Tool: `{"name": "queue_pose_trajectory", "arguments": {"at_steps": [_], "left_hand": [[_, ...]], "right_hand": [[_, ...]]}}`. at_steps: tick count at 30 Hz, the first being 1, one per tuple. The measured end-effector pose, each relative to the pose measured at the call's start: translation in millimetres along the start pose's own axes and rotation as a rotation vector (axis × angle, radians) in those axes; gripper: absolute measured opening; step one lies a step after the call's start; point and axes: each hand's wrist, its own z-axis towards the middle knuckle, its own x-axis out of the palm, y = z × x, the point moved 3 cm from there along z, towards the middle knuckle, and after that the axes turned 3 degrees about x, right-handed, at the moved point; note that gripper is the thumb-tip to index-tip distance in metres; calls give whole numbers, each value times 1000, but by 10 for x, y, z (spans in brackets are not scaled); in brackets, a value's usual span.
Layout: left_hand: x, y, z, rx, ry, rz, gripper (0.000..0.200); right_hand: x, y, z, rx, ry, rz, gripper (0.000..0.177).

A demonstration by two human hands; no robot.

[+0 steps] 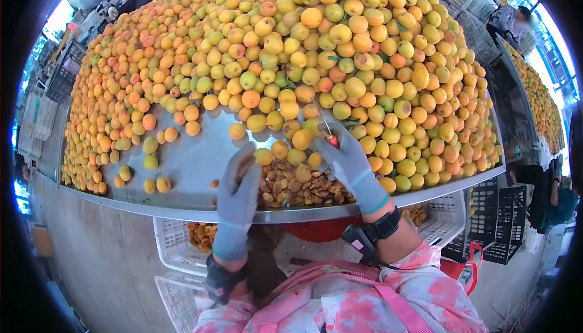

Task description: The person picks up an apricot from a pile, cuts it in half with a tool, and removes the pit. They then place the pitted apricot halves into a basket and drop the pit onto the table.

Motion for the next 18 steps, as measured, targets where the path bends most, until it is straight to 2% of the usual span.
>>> {"name": "queue_pose_trajectory", "arguments": {"at_steps": [2,3,5,6,8,10,12,14,16,18], "left_hand": [[185,233,201,139,119,180,42],[292,250,282,140,124,180,42],[546,221,370,323,159,401,45],[617,220,395,323,166,401,45],[765,202,451,294,214,919,50],[863,143,474,331,202,949,54],[911,193,479,285,258,1050,54],[894,251,485,326,249,975,51],[890,240,466,370,237,897,48],[847,196,399,98,244,185,49]], "right_hand": [[-45,79,-35,70,3,41,39],[-64,116,-45,137,12,84,40],[-108,149,-42,152,25,150,40],[-130,146,-35,165,44,212,40],[-176,117,-38,178,34,226,40],[-234,94,-33,191,25,240,40],[-265,78,-53,202,59,221,39],[-288,125,-82,196,58,171,39],[-292,185,-114,207,91,257,40],[-312,218,-141,216,97,320,42]]}}
